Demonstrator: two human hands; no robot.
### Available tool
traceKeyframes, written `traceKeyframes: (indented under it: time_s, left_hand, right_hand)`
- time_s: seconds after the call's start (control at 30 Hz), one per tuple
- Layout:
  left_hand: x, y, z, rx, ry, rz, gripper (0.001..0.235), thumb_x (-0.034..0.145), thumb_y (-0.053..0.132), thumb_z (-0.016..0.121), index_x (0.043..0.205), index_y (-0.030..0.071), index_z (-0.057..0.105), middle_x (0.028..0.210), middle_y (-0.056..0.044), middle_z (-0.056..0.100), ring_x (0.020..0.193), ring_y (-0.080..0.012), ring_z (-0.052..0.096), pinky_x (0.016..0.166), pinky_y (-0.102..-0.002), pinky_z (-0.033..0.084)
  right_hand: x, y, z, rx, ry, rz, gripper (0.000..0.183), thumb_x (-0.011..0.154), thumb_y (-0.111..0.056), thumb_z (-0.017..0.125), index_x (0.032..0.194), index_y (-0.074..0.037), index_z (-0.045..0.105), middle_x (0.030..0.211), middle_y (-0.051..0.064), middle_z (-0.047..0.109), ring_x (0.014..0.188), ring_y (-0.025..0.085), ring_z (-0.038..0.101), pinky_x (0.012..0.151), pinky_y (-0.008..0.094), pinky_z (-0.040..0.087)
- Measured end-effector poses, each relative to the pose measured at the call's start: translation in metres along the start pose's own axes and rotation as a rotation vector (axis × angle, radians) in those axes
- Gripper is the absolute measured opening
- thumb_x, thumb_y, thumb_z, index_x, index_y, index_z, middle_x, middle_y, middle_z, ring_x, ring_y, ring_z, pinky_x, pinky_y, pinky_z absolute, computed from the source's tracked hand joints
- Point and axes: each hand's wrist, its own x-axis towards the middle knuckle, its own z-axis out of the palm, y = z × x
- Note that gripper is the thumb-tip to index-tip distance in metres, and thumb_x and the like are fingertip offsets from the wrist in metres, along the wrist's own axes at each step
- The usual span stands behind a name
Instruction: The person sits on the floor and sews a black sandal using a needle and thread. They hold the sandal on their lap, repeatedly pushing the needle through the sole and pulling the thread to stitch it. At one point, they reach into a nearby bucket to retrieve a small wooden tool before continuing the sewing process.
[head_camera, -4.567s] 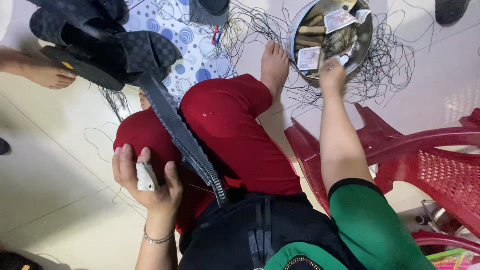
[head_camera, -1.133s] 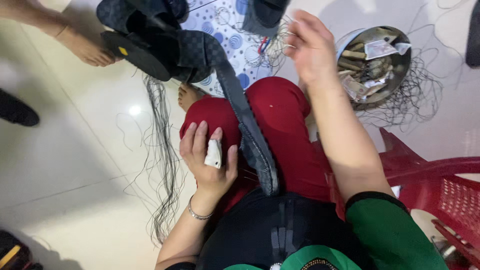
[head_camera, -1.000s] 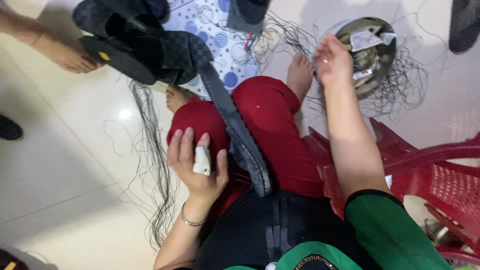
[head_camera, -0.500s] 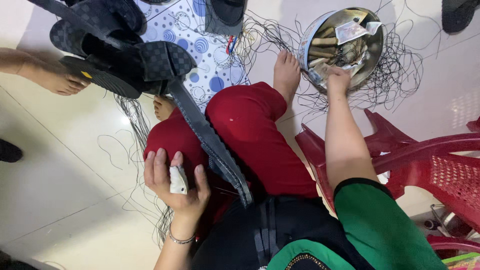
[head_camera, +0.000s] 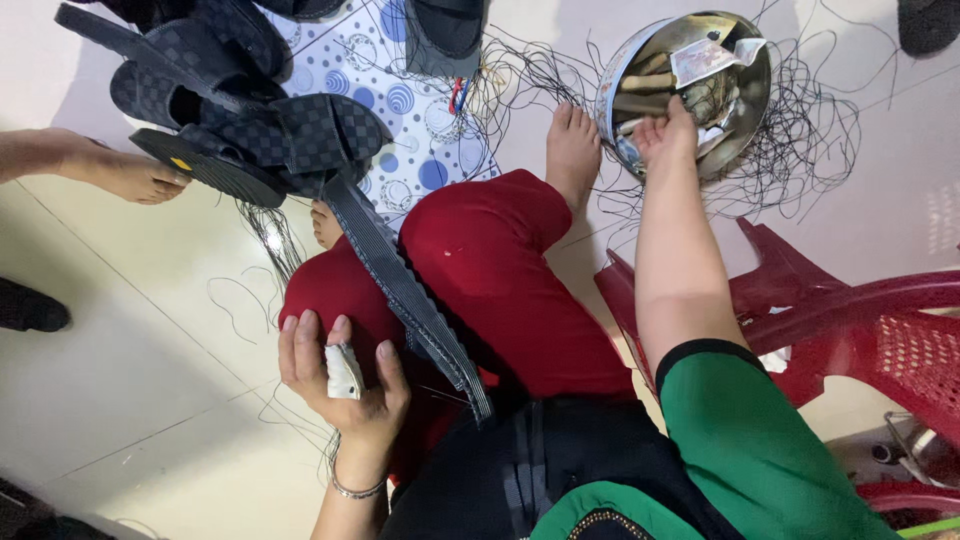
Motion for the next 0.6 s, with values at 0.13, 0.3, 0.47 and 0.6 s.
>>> traceKeyframes:
  time_s: [0.13,0.3,0.47,0.6]
  left_hand:
    - [0.001,0.005,-0.002,0.008,-0.054,-0.066,0.041,0.104,0.028,0.059,0.126,-0.006,0.06,0.144,-0.022,0.047,0.136,-0.0513,0.047,0.117,-0.062,0.043]
    - [0.001,0.005,-0.001,0.011,-0.058,-0.068,0.041,0.105,0.028,0.058,0.129,-0.005,0.059,0.145,-0.022,0.046,0.138,-0.0503,0.046,0.119,-0.063,0.041]
    - [0.003,0.006,-0.001,0.012,-0.052,-0.042,0.042,0.106,0.026,0.058,0.13,-0.007,0.057,0.146,-0.023,0.045,0.136,-0.0517,0.047,0.118,-0.064,0.043]
    - [0.002,0.005,-0.001,0.016,-0.044,-0.039,0.042,0.106,0.027,0.058,0.13,-0.007,0.057,0.145,-0.024,0.046,0.136,-0.0529,0.048,0.118,-0.064,0.042]
  right_hand:
    - [-0.037,-0.01,0.011,0.166,0.095,0.0,0.035,0.093,-0.015,0.062,0.123,0.003,0.058,0.113,0.027,0.072,0.099,0.043,0.075,0.078,0.054,0.068]
    - [0.022,0.008,-0.016,0.232,0.07,-0.069,0.011,0.092,-0.002,0.037,0.088,-0.003,0.048,0.076,0.011,0.052,0.062,0.025,0.057,0.057,0.036,0.053]
    - [-0.037,-0.002,-0.031,0.125,0.006,-0.185,0.024,0.104,0.006,0.044,0.086,-0.006,0.053,0.069,0.006,0.054,0.056,0.019,0.054,0.051,0.033,0.042]
    - [-0.024,-0.01,-0.059,-0.069,-0.026,-0.196,0.051,0.095,0.009,0.059,0.144,-0.004,0.055,0.092,0.008,0.064,0.057,0.013,0.057,0.051,0.028,0.054]
